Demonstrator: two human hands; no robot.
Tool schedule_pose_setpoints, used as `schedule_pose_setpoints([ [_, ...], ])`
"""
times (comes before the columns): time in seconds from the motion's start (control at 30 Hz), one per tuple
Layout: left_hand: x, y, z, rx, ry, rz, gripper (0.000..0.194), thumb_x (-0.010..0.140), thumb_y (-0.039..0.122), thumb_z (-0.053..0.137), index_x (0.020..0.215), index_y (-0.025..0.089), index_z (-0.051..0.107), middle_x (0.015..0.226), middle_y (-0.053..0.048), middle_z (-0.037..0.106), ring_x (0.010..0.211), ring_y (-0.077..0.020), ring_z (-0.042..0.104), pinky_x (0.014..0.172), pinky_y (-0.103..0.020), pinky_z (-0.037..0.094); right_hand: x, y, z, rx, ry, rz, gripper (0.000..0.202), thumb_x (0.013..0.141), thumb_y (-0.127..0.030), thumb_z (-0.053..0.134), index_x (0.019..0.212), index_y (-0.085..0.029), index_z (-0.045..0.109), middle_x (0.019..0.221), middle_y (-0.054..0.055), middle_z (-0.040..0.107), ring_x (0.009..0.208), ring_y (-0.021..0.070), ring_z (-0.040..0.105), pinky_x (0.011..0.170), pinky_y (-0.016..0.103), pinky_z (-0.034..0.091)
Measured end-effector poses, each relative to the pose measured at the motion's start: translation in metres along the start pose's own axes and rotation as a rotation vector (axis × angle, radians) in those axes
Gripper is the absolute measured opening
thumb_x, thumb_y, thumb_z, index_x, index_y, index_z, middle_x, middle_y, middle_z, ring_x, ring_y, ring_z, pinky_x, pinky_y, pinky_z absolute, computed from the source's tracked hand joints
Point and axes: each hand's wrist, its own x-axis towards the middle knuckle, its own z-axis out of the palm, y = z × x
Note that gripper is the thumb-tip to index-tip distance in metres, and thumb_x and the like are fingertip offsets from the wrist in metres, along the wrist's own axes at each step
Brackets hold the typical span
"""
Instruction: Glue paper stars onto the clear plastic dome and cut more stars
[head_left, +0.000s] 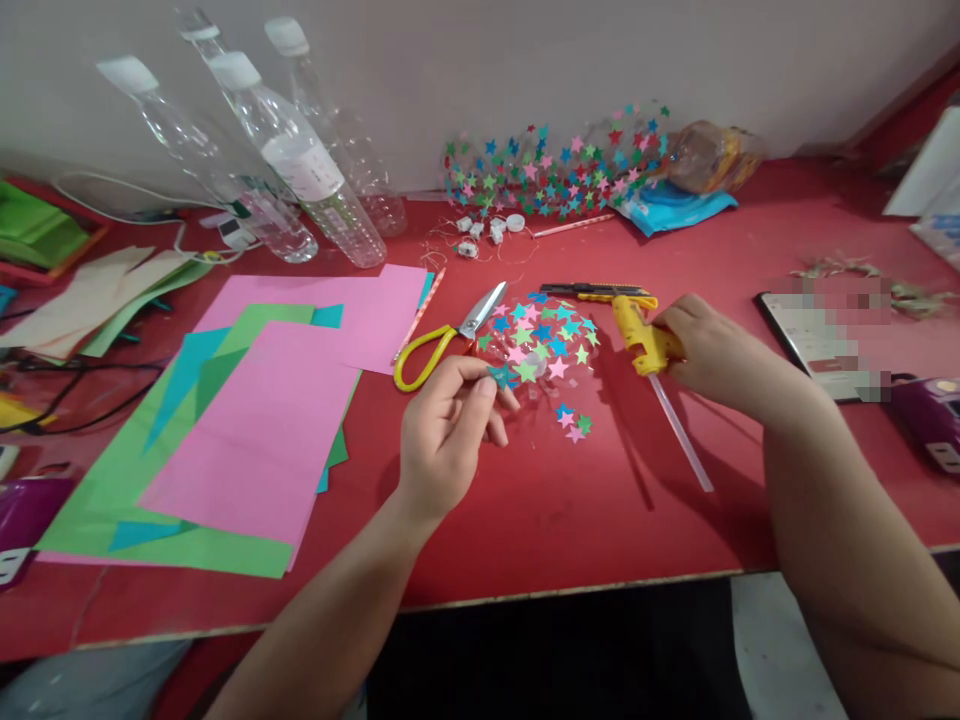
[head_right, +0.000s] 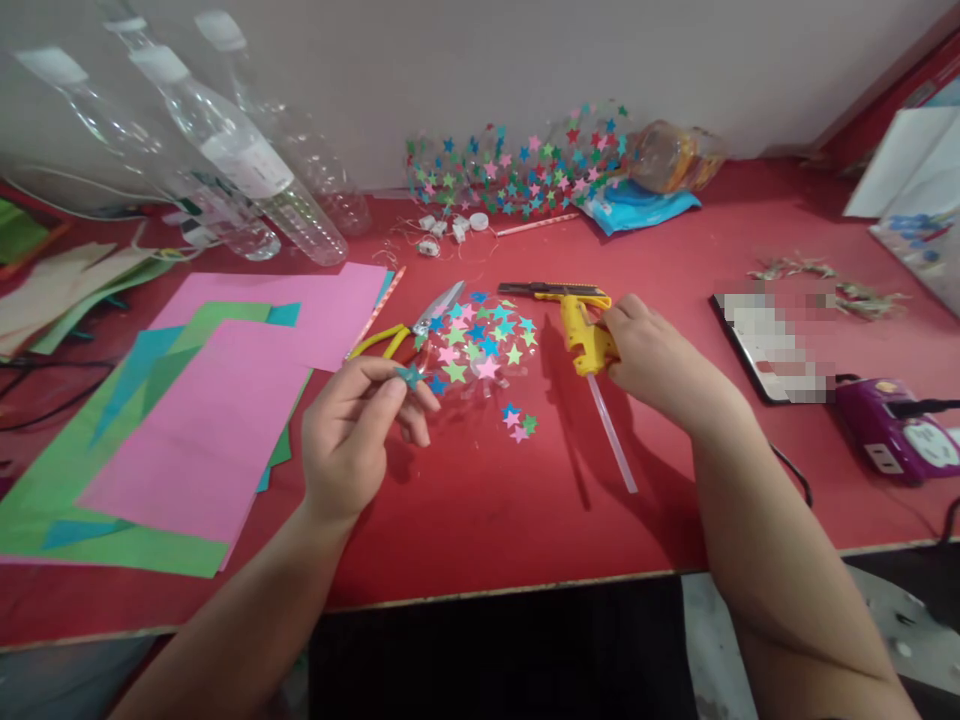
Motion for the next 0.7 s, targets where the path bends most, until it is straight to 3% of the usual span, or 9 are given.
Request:
schedule_pose_setpoints([
  [0.1,-0.001,0.004,0.0,-0.059,-0.081,-0.105,0.012,0.095,0.024,0.05,0.086,0.017,0.055,0.073,0.001,0.067,0.045,-0.0048,0.059,0.045,-0.017,0.047,-0.004,0.017,0.014,-0.059,-0.047,-0.074,0.026,0.07,-0.004,0.053,0.091,-0.018,0.059,0.091,0.01,0.057,0.081,0.0232,0.059,0.074,0.037,0.05],
  [0.17,0.0,0.005,0.002,-0.099,-0.171,-0.2,0.012,0.095,0.024,0.049,0.086,0.018,0.054,0.072,0.002,0.066,0.045,-0.0048,0.058,0.045,-0.016,0.046,-0.005,0.015,0.014,-0.11,-0.075,-0.091,0.026,0.071,-0.006,0.057,0.095,-0.016,0.06,0.094,0.013,0.059,0.085,0.0259,0.059,0.076,0.039,0.051],
  [0.27,0.0,0.008,0.004,-0.173,-0.313,-0.35,0.013,0.095,0.024,0.048,0.085,0.017,0.053,0.071,0.002,0.066,0.044,-0.0045,0.058,0.045,-0.016,0.045,-0.004,-0.008,0.0,-0.222,-0.014,-0.081,0.027,0.079,-0.016,0.062,0.105,-0.013,0.06,0.108,0.019,0.061,0.095,0.0311,0.059,0.08,0.045,0.05],
  [0.33,-0.001,0.008,0.005,-0.23,-0.381,-0.446,0.014,0.095,0.024,0.048,0.083,0.017,0.052,0.069,0.003,0.066,0.043,-0.0042,0.058,0.044,-0.015,0.044,-0.002,-0.034,-0.013,-0.203,0.122,-0.11,0.02,0.085,-0.019,0.06,0.105,-0.015,0.06,0.107,0.018,0.062,0.097,0.0305,0.058,0.082,0.046,0.049],
  [0.4,-0.001,0.009,0.006,-0.287,-0.426,-0.528,0.015,0.095,0.024,0.047,0.083,0.017,0.051,0.066,0.003,0.066,0.042,-0.0038,0.058,0.042,-0.013,0.04,-0.001,-0.061,-0.021,-0.023,0.217,-0.281,0.01,0.09,-0.018,0.056,0.099,-0.017,0.06,0.098,0.012,0.066,0.092,0.0256,0.059,0.082,0.043,0.05],
  [0.5,-0.001,0.008,0.008,-0.358,-0.472,-0.611,0.017,0.095,0.025,0.047,0.081,0.016,0.051,0.063,0.004,0.065,0.038,-0.0036,0.057,0.04,-0.012,0.037,-0.004,-0.093,-0.023,0.296,0.237,-0.507,0.012,0.091,-0.015,0.057,0.102,-0.017,0.06,0.096,0.009,0.066,0.091,0.0206,0.062,0.081,0.036,0.052],
  [0.7,-0.001,0.006,0.011,-0.457,-0.524,-0.72,0.018,0.092,0.023,0.047,0.076,0.016,0.051,0.057,0.004,0.062,0.035,-0.0038,0.054,0.038,-0.012,0.037,-0.007,-0.108,-0.012,0.392,0.246,-0.518,0.006,0.092,-0.013,0.058,0.096,-0.013,0.062,0.09,0.009,0.066,0.083,0.018,0.061,0.075,0.032,0.052],
])
